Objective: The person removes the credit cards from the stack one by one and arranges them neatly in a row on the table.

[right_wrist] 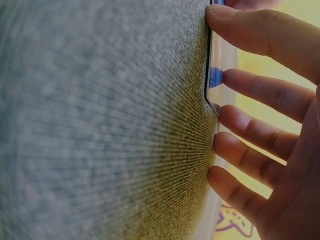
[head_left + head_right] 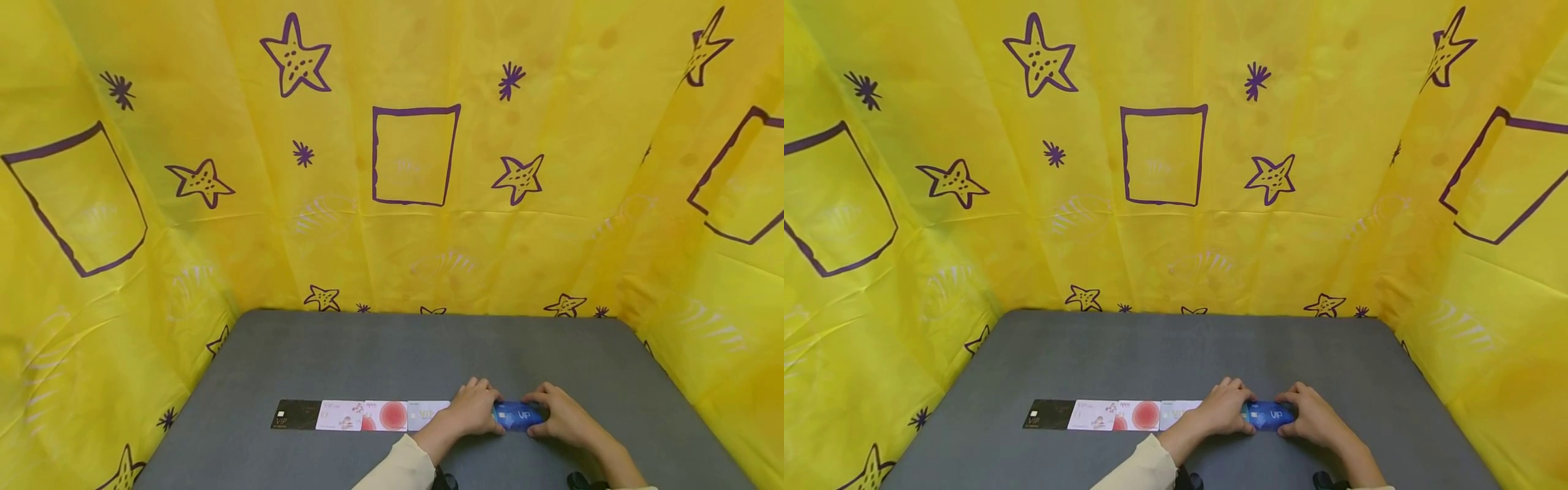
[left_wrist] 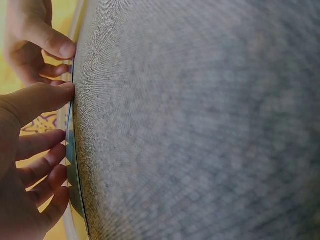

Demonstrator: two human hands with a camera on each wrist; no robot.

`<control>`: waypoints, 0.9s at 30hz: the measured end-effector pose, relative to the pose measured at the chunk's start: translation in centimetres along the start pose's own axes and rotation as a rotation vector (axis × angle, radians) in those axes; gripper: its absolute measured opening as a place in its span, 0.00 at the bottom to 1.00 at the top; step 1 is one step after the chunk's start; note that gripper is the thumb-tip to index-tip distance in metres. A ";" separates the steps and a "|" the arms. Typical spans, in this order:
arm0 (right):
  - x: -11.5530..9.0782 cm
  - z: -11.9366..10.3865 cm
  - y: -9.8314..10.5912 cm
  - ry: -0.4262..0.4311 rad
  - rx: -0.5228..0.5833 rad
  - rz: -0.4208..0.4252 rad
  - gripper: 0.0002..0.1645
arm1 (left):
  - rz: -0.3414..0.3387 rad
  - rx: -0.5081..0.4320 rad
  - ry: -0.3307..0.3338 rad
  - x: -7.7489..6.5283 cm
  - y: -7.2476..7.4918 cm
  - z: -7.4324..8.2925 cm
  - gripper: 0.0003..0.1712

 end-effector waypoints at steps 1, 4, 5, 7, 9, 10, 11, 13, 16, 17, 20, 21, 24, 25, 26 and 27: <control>0.0 0.0 0.0 -0.006 -0.001 0.000 0.29 | -0.002 -0.001 0.000 0.0 0.0 0.0 0.29; 0.1 -0.1 0.1 -0.014 -0.002 0.004 0.30 | -0.003 -0.009 -0.009 -0.1 0.2 -0.1 0.29; 0.2 -0.1 0.1 -0.013 -0.005 0.005 0.30 | -0.003 -0.022 -0.014 -0.1 0.3 -0.1 0.29; 0.2 -0.2 0.1 -0.007 -0.006 0.007 0.29 | -0.007 -0.049 -0.022 -0.3 0.4 -0.2 0.29; 0.1 -0.3 0.0 -0.008 -0.005 0.011 0.29 | -0.015 -0.082 -0.026 -0.5 0.5 -0.3 0.29; 0.1 -0.2 -0.1 -0.015 -0.004 0.014 0.28 | -0.020 -0.100 -0.025 -0.6 0.6 -0.4 0.29; 0.1 -0.2 0.0 -0.016 -0.004 0.020 0.28 | -0.024 -0.110 -0.026 -0.7 0.8 -0.5 0.28; 0.0 -0.1 0.0 -0.037 0.008 0.030 0.27 | -0.031 -0.132 -0.025 -1.0 1.1 -0.7 0.27; -0.1 0.0 0.0 -0.065 0.034 0.035 0.25 | -0.036 -0.166 -0.017 -1.6 2.1 -1.4 0.26; -0.1 0.0 0.1 -0.071 0.045 0.034 0.24 | -0.038 -0.181 -0.012 -1.8 2.6 -1.7 0.26; -0.1 0.2 0.2 -0.106 0.074 0.023 0.24 | -0.031 -0.236 0.012 -2.9 4.1 -3.0 0.26; -0.1 0.3 0.2 -0.117 0.082 0.021 0.24 | -0.027 -0.260 0.022 -3.3 4.7 -3.5 0.27; -0.2 0.6 0.5 -0.157 0.087 0.027 0.23 | 0.001 -0.319 0.041 -4.4 6.5 -5.0 0.27; -0.2 0.7 0.8 -0.166 0.080 0.036 0.23 | 0.012 -0.332 0.047 -4.7 7.1 -5.5 0.26; -0.2 0.7 1.0 -0.166 0.074 0.049 0.24 | 0.027 -0.340 0.050 -5.0 7.7 -6.0 0.26; -0.2 0.7 1.2 -0.162 0.066 0.063 0.24 | 0.041 -0.348 0.056 -5.4 8.3 -6.5 0.26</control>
Point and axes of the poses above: each hand's wrist, its own x-axis towards the middle knuckle, its own y-axis out of the back of the hand, z = x × y, the point moved 8 cm from there along x, towards the middle knuckle
